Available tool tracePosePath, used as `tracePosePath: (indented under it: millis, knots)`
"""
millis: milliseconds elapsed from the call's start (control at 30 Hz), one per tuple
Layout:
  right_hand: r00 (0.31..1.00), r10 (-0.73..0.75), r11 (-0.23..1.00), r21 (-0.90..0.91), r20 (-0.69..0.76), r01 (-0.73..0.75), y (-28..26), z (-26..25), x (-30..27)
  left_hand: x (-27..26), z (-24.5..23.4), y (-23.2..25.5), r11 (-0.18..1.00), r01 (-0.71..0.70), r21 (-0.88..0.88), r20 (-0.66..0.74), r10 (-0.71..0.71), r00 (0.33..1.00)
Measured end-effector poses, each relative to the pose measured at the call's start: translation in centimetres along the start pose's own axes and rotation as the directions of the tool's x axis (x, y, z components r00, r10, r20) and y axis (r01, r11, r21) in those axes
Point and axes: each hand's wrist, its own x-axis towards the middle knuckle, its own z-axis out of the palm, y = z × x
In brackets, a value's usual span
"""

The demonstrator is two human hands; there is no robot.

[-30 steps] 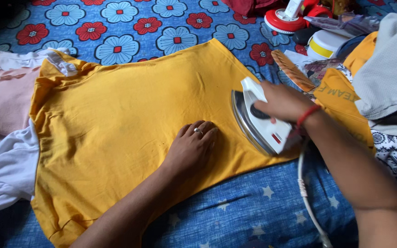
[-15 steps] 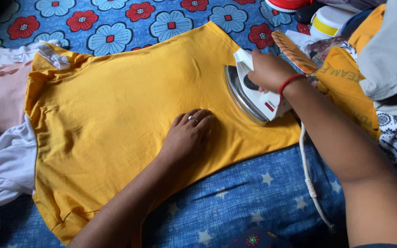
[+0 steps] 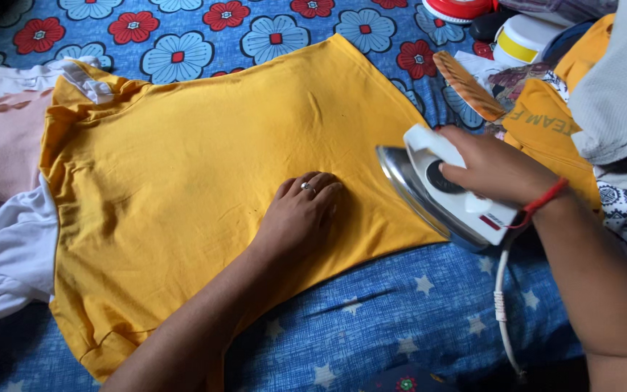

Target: The person irons a yellow t-shirt with a cat face graphic on a bed. They smooth the fabric, use a steam iron on the front and back, and flip the shirt to iron both sides.

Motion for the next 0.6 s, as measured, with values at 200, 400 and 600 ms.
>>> tracePosePath:
  millis: [200,400,600]
  knots:
    - [0.879,-0.475,0.88,0.014,0.048,0.475,0.8,0.0,2.1,-0.8,0.6,2.8,0.939,-0.191,0.287,0.177,0.144,0.974]
    - [0.937,-0.339,0.938,-0.112,-0.086,0.329,-0.7,1.9,7.4,-2.3,0.6,5.4,0.933,-0.252,0.256,0.219,0.198,0.955]
    - [0.872,-0.456,0.888,-0.161,-0.175,0.432,-4.0,2.2,14.0,-2.4,0.7,5.9,0.932,-0.241,0.27,0.123,0.215,0.969]
